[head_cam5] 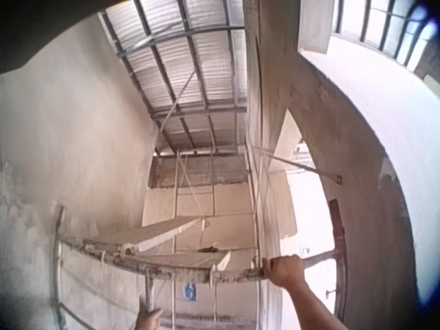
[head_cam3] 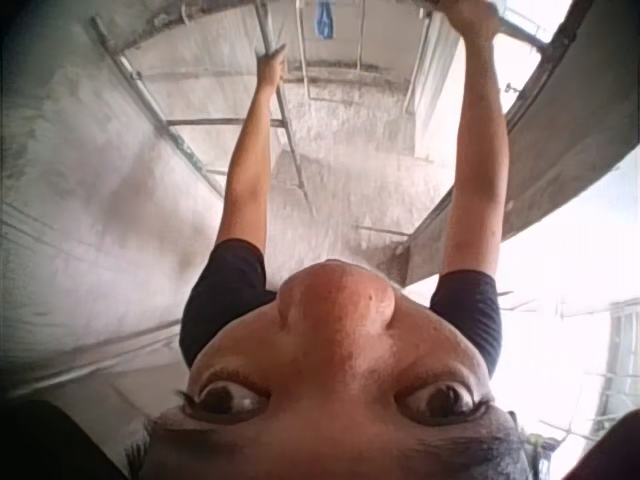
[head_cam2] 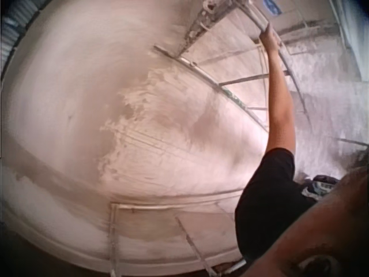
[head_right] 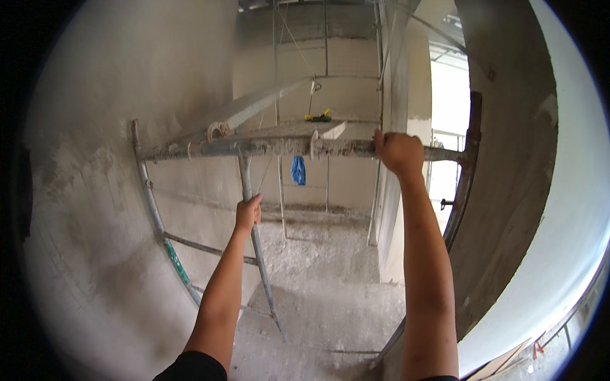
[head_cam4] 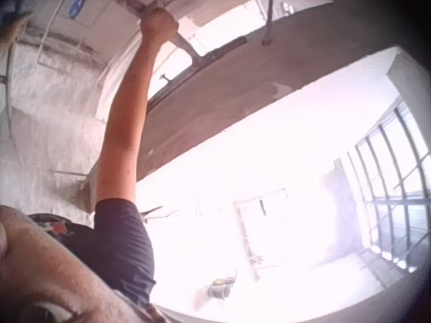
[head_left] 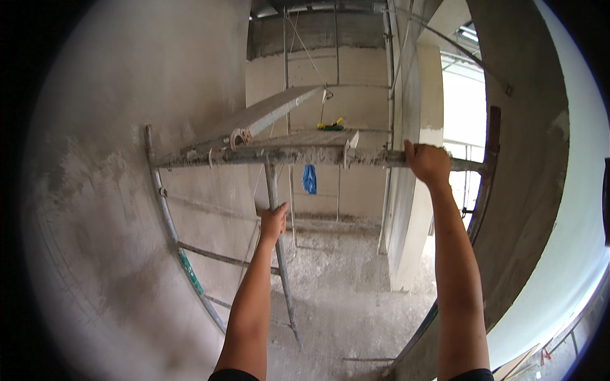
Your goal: The person climbs a metal scaffolding structure inside a building under construction. They lift and position a perforated metal platform onto the scaffolding frame, securing it in place. The person then descends the structure and walks across the concrete floor.
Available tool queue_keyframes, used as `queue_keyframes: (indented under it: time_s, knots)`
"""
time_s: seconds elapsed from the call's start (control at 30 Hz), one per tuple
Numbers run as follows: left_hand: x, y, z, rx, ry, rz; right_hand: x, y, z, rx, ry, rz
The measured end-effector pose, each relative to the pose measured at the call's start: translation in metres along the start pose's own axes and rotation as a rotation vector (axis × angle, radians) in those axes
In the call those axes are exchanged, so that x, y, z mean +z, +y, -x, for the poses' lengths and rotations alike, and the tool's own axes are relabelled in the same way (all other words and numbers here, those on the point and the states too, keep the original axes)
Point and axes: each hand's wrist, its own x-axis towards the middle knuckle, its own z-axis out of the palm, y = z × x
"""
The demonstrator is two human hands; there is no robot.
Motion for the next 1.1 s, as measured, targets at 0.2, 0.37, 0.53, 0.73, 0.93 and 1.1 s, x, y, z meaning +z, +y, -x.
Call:
queue_keyframes:
  time_s: [0.2,0.37,0.53,0.73,0.93,1.1]
  knots:
    - [0.002,0.005,0.004,-0.014,0.009,0.019,-0.003,-0.003,0.002,-0.027,0.067,-0.027]
    - [-0.004,-0.002,0.001,0.033,-0.011,0.051,-0.005,-0.004,0.002,-0.022,0.048,-0.020]
    - [-0.003,-0.004,-0.002,0.041,-0.032,0.056,-0.004,-0.001,0.002,-0.030,0.047,-0.012]
    - [-0.006,-0.004,0.004,0.083,-0.027,0.027,-0.003,-0.002,0.004,-0.036,0.062,-0.019]
    - [0.002,-0.005,0.000,0.020,0.014,0.037,0.003,0.003,0.002,-0.072,0.112,0.018]
    - [0.004,0.011,-0.001,0.031,0.032,0.053,-0.005,0.001,-0.011,0.022,-0.110,0.063]
